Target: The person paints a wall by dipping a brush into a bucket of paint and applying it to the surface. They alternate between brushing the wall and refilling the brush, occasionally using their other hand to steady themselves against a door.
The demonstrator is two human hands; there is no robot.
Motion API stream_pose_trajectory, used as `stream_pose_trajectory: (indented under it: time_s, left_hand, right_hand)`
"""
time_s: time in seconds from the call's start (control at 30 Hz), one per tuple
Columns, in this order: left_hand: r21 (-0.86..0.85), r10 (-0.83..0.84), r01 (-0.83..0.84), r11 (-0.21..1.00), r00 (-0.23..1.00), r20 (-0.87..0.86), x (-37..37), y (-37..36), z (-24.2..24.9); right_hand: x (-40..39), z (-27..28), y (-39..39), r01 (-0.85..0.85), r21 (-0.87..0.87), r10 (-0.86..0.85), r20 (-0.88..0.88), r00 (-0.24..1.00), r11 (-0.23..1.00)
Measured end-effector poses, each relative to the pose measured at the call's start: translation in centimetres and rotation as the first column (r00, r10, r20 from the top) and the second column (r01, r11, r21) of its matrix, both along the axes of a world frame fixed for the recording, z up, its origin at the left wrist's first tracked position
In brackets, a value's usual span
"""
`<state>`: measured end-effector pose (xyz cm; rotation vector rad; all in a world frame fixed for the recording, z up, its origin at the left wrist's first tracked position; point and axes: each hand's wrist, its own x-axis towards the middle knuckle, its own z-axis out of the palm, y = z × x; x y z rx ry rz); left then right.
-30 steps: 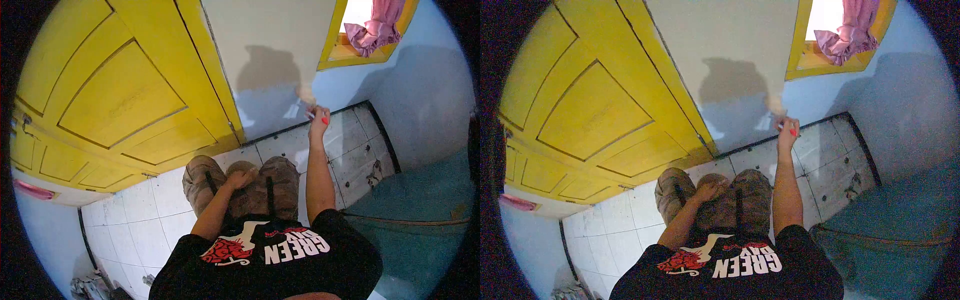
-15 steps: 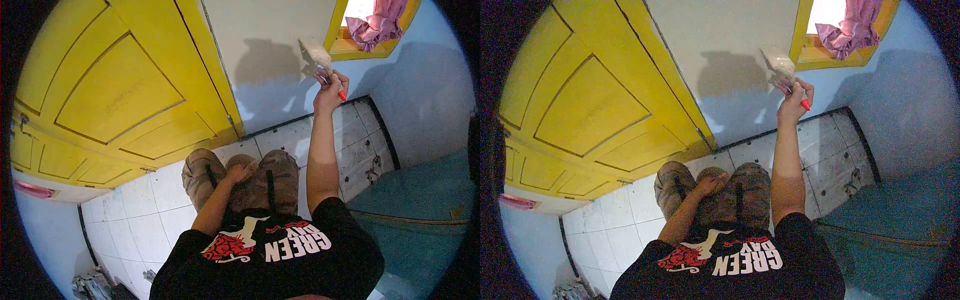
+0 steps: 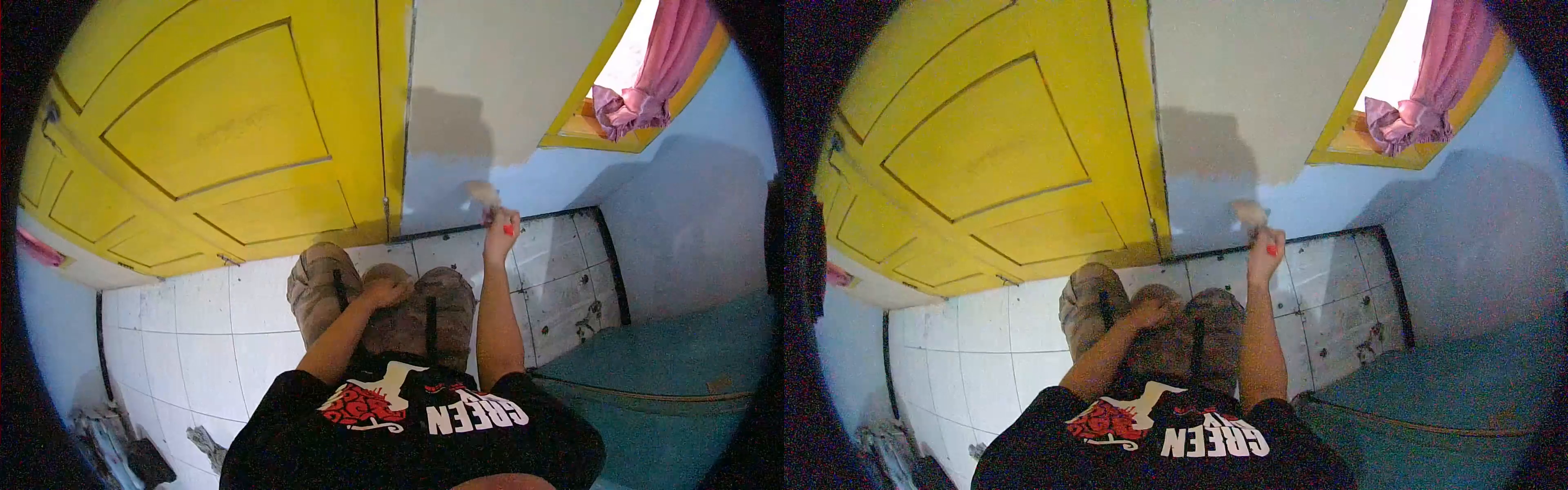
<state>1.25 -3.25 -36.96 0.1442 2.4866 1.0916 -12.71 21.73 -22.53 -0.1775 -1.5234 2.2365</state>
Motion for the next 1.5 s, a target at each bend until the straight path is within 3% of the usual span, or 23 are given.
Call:
stream_pose_trajectory:
  time_s: [0.07,0.17,0.27,0.3,0.4,0.5,0.6,0.67,0.73,0.77,0.8,0.87,0.93,0.97,1.0,1.1,1.17,1.2,1.23,1.3,1.37,1.43,1.5]
  left_hand:
    - [-0.105,0.051,-0.041,0.994,0.994,0.095,-0.2,-0.2,0.0]
    - [-0.182,0.045,-0.012,0.983,0.983,0.178,-0.7,-0.6,-1.5]
    - [-0.108,0.009,0.005,0.994,0.992,0.129,-0.3,-0.1,1.9]
    - [-0.101,0.007,0.007,0.995,0.991,0.133,-0.4,-0.2,0.8]
    - [-0.071,-0.046,0.061,0.996,0.980,0.196,-1.0,-0.3,-2.4]
    - [-0.065,-0.015,0.019,0.998,0.998,0.066,-0.5,0.0,-0.8]
    - [-0.099,-0.016,0.019,0.995,1.000,0.023,-0.5,-0.2,1.3]
    - [-0.197,-0.130,0.159,0.967,0.980,0.153,-0.6,-0.4,2.2]
    - [-0.196,-0.103,0.136,0.971,0.980,0.170,-1.0,-0.4,2.8]
    - [-0.194,-0.085,0.125,0.973,0.976,0.200,-0.7,-0.3,2.9]
    - [-0.192,-0.085,0.125,0.973,0.976,0.202,-0.8,-0.3,1.6]
    - [-0.166,0.004,-0.004,0.986,1.000,-0.002,-0.5,-0.2,-2.6]
    - [-0.137,-0.013,0.028,0.990,0.994,0.107,0.0,-0.1,3.1]
    - [-0.107,-0.020,0.042,0.993,0.979,0.202,-0.1,0.0,5.4]
    - [-0.109,-0.024,0.048,0.993,0.976,0.215,0.0,0.0,5.6]
    - [-0.110,-0.021,0.044,0.993,0.980,0.199,0.7,-0.5,4.9]
    - [-0.195,-0.036,0.064,0.979,0.989,0.145,0.8,-0.6,3.6]
    - [-0.192,-0.038,0.067,0.979,0.988,0.149,0.9,-0.7,4.9]
    - [-0.167,-0.044,0.080,0.983,0.977,0.208,1.2,-1.0,7.5]
    - [-0.139,-0.060,0.100,0.985,0.961,0.268,1.5,-0.8,8.4]
    - [-0.235,0.004,0.072,0.969,0.951,0.310,1.0,-0.9,6.2]
    - [-0.209,-0.039,0.087,0.974,0.974,0.225,0.9,-1.2,4.8]
    - [-0.183,-0.072,0.097,0.978,0.988,0.139,1.4,-1.5,4.8]
  right_hand:
    - [-2.2,3.7,-1.7,0.076,0.160,-0.048,-0.172,0.984,0.984]
    - [-3.0,12.0,-2.8,0.059,-0.031,-0.065,-0.285,0.956,0.998]
    - [-1.1,17.9,-3.3,0.013,-0.128,-0.060,-0.370,0.927,0.992]
    - [-0.7,18.6,-3.5,-0.002,-0.159,-0.066,-0.418,0.906,0.987]
    - [-0.9,16.4,-4.3,-0.039,-0.140,-0.024,-0.429,0.903,0.989]
    - [-1.0,10.6,-5.8,-0.034,0.036,0.043,-0.299,0.953,0.999]
    - [0.5,4.9,-5.6,-0.024,-0.001,0.024,-0.181,0.983,1.000]
    - [2.1,3.7,-5.4,-0.025,-0.031,0.021,-0.130,0.991,0.999]
    - [2.7,2.3,-5.0,0.010,-0.066,-0.012,-0.035,0.999,0.998]
    - [1.8,0.5,-4.7,0.036,0.078,-0.029,-0.100,0.995,0.996]
    - [1.6,1.3,-5.1,0.036,0.079,-0.028,-0.098,0.995,0.996]
    - [1.5,5.3,-7.0,-0.091,0.161,0.108,-0.105,0.989,0.983]
    - [0.1,9.2,-8.9,-0.080,-0.008,0.075,-0.250,0.965,0.997]
    - [-0.5,11.3,-9.2,-0.069,-0.007,0.063,-0.319,0.946,0.998]
    - [-0.5,13.1,-9.4,-0.060,-0.007,0.052,-0.387,0.921,0.998]
    - [1.4,17.3,-9.4,0.014,-0.103,-0.051,-0.365,0.930,0.995]
    - [2.4,16.8,-10.0,0.000,-0.124,-0.050,-0.400,0.915,0.992]
    - [2.9,16.6,-10.3,-0.014,-0.142,-0.051,-0.439,0.897,0.990]
    - [3.0,15.7,-11.2,-0.016,-0.117,-0.029,-0.370,0.929,0.993]
    - [2.3,10.2,-12.0,-0.040,-0.023,0.029,-0.347,0.937,0.999]
    - [2.2,5.8,-12.5,-0.069,0.062,0.086,-0.328,0.941,0.996]
    - [4.4,3.6,-12.9,-0.106,-0.014,0.103,-0.154,0.983,0.994]
    - [5.9,3.1,-12.5,-0.109,-0.024,0.104,-0.146,0.984,0.994]
